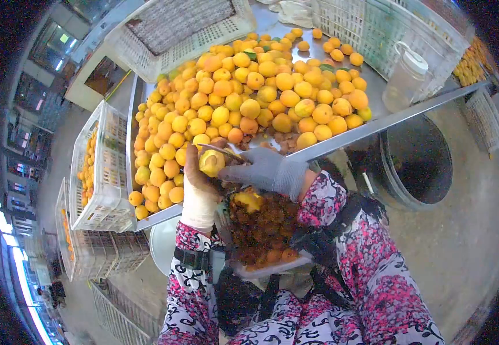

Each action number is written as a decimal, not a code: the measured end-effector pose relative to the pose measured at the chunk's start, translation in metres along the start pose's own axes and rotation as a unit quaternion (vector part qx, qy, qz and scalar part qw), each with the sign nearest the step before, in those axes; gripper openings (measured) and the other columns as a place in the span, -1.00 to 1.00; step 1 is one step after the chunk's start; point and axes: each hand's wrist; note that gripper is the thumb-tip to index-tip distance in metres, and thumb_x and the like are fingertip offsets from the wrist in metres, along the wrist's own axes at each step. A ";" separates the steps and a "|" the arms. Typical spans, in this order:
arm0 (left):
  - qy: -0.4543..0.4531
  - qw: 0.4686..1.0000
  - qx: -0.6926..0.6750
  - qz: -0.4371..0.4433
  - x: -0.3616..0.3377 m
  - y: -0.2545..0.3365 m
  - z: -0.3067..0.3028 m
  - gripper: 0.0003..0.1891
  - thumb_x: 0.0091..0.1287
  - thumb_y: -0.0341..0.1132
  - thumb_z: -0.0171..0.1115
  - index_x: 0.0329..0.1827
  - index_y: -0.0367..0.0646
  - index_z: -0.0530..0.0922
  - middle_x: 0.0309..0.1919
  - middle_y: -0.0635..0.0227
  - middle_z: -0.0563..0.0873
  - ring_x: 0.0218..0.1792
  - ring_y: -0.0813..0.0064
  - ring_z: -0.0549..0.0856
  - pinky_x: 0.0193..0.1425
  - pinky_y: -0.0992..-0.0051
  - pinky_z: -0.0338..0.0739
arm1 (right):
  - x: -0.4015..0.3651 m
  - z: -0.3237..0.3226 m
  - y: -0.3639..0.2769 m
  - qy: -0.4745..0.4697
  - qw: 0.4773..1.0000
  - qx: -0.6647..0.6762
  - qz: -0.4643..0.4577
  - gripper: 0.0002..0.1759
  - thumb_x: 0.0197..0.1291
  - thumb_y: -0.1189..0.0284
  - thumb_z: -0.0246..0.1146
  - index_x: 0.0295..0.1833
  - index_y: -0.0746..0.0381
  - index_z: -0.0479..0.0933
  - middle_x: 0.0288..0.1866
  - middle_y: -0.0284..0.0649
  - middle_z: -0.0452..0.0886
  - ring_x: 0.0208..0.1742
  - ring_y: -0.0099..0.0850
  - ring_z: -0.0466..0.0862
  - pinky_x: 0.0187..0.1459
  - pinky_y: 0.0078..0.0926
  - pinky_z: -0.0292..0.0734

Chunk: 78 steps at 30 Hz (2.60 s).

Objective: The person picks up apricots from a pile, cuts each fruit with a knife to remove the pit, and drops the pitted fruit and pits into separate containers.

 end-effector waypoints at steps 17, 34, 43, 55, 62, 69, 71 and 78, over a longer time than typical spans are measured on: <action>-0.187 0.964 0.190 -0.010 -0.011 -0.037 0.004 -0.55 0.33 -0.05 0.06 0.08 -0.25 0.44 -0.24 0.29 0.60 -0.21 0.51 0.58 -0.12 0.57 0.45 | 0.003 -0.035 -0.021 0.292 0.812 0.470 -0.187 -0.70 0.15 0.19 0.23 -0.32 0.23 0.52 -0.67 -0.39 0.40 -0.77 -0.59 0.36 -0.73 -0.64 0.24; -0.146 0.979 0.063 -0.126 -0.019 -0.021 0.023 -0.36 0.29 0.34 -0.19 -0.02 -0.10 0.42 -0.45 0.34 0.62 -0.65 0.63 0.46 -0.66 0.65 0.22 | -0.011 -0.034 -0.041 0.217 0.825 0.491 -0.178 -0.53 0.35 0.12 0.00 -0.61 0.05 0.15 -0.78 -0.44 0.07 -0.81 -0.56 0.10 -0.74 -0.53 0.02; -0.125 0.982 -0.016 -0.138 -0.021 -0.027 0.030 -0.43 0.30 0.20 -0.07 0.04 -0.15 0.46 -0.44 0.35 0.62 -0.53 0.62 0.56 -0.51 0.70 0.36 | -0.018 -0.019 -0.045 0.230 0.843 0.441 -0.208 -0.65 0.27 0.22 0.14 -0.52 0.12 0.29 -0.76 -0.44 0.21 -0.80 -0.60 0.20 -0.73 -0.60 0.10; -0.045 0.996 0.055 -0.052 -0.019 -0.035 0.031 -0.68 0.35 -0.05 -0.05 -0.21 -0.15 0.46 -0.57 0.32 0.52 -0.72 0.54 0.42 -0.70 0.64 0.27 | -0.007 -0.022 -0.034 0.242 0.793 0.533 -0.168 -0.48 0.35 0.08 -0.01 -0.63 0.02 0.05 -0.78 -0.48 0.00 -0.82 -0.60 0.00 -0.75 -0.60 -0.10; -0.107 0.957 0.207 0.173 -0.030 -0.042 0.019 -0.68 0.33 -0.26 -0.01 0.06 -0.24 0.43 -0.23 0.23 0.59 -0.48 0.61 0.53 -0.51 0.68 0.38 | -0.003 -0.030 -0.020 0.136 0.722 0.657 -0.168 -0.48 0.35 0.04 0.00 -0.63 0.00 0.08 -0.79 -0.49 -0.04 -0.83 -0.60 -0.04 -0.77 -0.59 -0.12; -0.154 0.980 0.042 -0.120 -0.027 -0.028 0.031 -0.62 0.39 -0.07 -0.16 -0.16 -0.23 0.46 -0.50 0.32 0.55 -0.68 0.59 0.41 -0.71 0.64 0.17 | -0.011 -0.013 -0.037 0.259 0.791 0.525 -0.179 -0.51 0.34 0.05 0.01 -0.60 0.01 0.12 -0.79 -0.49 -0.01 -0.83 -0.61 -0.02 -0.77 -0.59 -0.11; -0.123 0.986 -0.010 -0.115 -0.025 -0.036 0.032 -0.64 0.39 -0.07 -0.16 -0.22 -0.21 0.46 -0.57 0.35 0.51 -0.71 0.58 0.37 -0.72 0.62 0.14 | -0.010 -0.011 -0.036 0.273 0.809 0.485 -0.192 -0.50 0.34 0.03 0.01 -0.60 0.02 0.12 -0.79 -0.48 0.01 -0.82 -0.59 0.00 -0.75 -0.58 -0.11; -0.114 0.976 -0.070 -0.171 -0.027 -0.029 0.024 -0.67 0.38 -0.09 -0.16 -0.28 -0.15 0.46 -0.64 0.37 0.46 -0.78 0.54 0.28 -0.73 0.57 0.12 | 0.001 -0.013 -0.019 0.164 0.768 0.594 -0.176 -0.48 0.35 0.02 -0.03 -0.61 0.02 0.10 -0.78 -0.46 0.02 -0.82 -0.58 0.00 -0.74 -0.56 -0.12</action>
Point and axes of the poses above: each hand's wrist, its own x-axis towards the middle knuckle, its own z-axis out of the palm, y = z × x
